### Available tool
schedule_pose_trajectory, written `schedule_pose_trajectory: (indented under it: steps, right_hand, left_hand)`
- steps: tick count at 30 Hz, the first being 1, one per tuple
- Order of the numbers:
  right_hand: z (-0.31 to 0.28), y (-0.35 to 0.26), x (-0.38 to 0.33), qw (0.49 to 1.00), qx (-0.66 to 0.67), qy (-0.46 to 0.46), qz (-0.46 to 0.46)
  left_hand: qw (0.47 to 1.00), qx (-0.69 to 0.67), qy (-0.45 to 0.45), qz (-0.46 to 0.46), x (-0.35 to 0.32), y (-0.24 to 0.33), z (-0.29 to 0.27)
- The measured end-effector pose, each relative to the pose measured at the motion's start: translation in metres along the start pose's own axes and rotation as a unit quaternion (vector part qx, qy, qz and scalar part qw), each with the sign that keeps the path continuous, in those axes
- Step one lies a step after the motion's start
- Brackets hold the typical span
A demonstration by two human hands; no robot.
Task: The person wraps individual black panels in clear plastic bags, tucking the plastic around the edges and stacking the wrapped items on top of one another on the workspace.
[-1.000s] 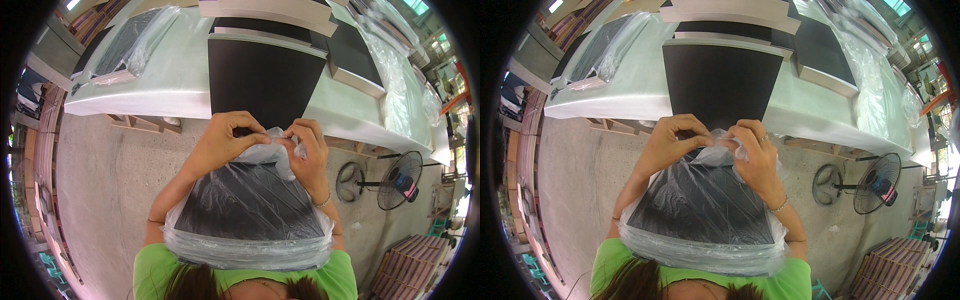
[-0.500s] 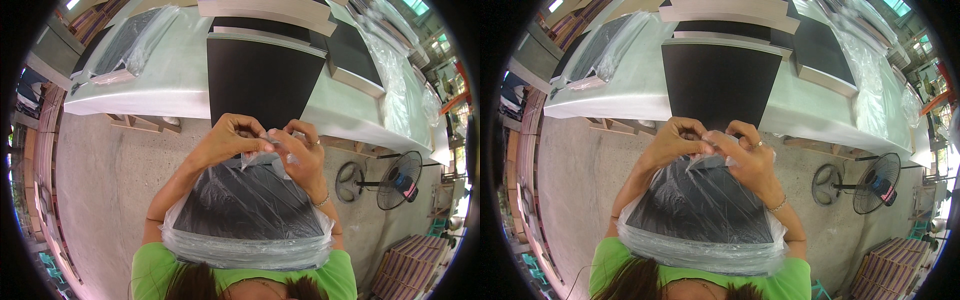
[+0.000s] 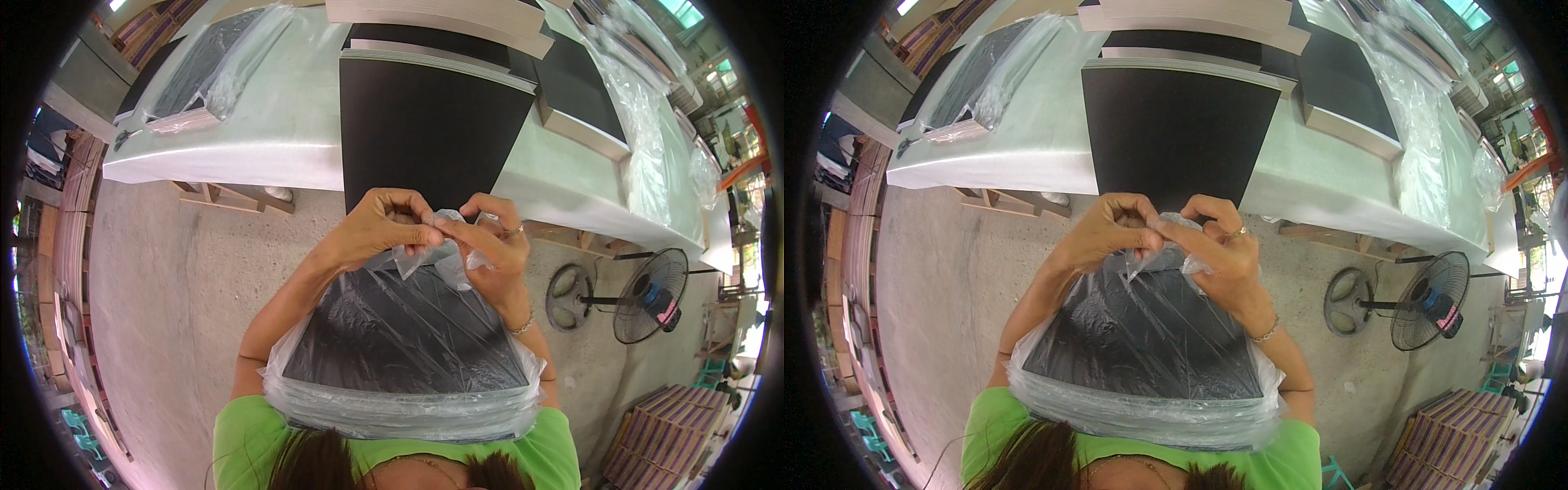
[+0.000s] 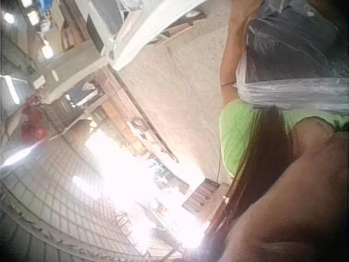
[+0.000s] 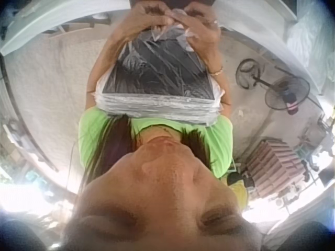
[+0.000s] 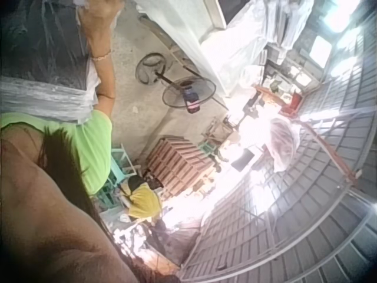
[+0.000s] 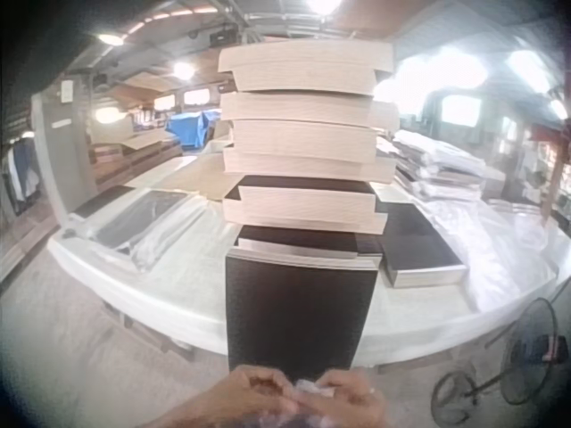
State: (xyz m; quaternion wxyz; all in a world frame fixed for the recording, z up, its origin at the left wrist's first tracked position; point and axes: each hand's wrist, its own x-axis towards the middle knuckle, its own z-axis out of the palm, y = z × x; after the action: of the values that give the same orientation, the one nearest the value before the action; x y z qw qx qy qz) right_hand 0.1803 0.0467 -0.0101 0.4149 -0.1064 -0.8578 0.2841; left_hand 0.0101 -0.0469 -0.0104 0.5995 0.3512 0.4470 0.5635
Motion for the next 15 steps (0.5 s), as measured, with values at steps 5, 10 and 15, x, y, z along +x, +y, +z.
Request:
schedule_pose_trajectory:
  steps: [5, 10, 15]
  right_hand:
    - [0.005, 0.008, 0.007, 0.988, 0.141, 0.044, -0.044]
    - [-0.008, 0.011, -0.008, 0.901, 0.402, 0.048, 0.154]
    - [-0.019, 0.017, -0.004, 0.934, 0.237, 0.038, 0.265]
  left_hand:
    - [0.997, -0.065, -0.018, 0.033, 0.004, -0.017, -0.005]
    - [0.986, -0.145, 0.076, 0.031, 0.002, -0.009, -0.024]
    - [0.871, 0.24, 0.346, 0.251, 0.008, -0.006, -0.039]
